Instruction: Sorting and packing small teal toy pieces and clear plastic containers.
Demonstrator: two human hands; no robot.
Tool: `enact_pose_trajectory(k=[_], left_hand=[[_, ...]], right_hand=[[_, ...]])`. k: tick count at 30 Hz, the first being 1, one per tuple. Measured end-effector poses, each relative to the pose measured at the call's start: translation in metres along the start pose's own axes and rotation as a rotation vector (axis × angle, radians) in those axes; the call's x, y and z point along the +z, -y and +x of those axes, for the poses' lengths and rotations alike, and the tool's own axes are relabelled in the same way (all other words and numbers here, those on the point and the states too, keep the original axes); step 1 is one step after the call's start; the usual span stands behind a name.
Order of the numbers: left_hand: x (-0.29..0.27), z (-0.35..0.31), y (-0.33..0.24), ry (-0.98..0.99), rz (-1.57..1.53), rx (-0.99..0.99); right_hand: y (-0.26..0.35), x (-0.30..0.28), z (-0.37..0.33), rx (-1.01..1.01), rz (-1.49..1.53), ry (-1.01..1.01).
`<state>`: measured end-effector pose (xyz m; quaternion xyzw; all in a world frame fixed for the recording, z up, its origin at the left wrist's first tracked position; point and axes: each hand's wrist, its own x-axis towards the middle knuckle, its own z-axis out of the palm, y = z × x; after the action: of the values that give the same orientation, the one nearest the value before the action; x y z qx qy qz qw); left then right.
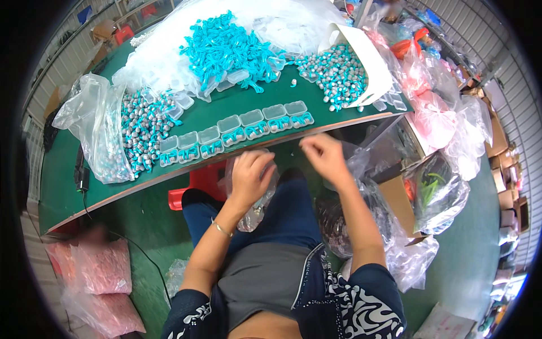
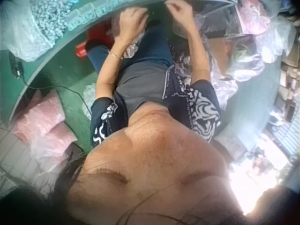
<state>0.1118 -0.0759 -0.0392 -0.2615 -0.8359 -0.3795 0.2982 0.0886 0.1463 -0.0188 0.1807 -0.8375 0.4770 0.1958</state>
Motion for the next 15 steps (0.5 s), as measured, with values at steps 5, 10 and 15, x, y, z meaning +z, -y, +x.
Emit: enact_pose_trajectory(k=[5,10,15], left_hand=[[0.026,0.061,-0.006,-0.012,0.189,0.06],[0.054,0.086,-0.007,0.016,0.306,0.032],[0.067,0.091,0.003,0.092,0.403,0.021]], right_hand=[[-0.034,-0.018,0.083,-0.025,-0.262,-0.015],[-0.072,-0.009,0.118,-0.098,-0.491,0.227],[-0.071,-0.005,0.125,0.024,-0.487,0.349]])
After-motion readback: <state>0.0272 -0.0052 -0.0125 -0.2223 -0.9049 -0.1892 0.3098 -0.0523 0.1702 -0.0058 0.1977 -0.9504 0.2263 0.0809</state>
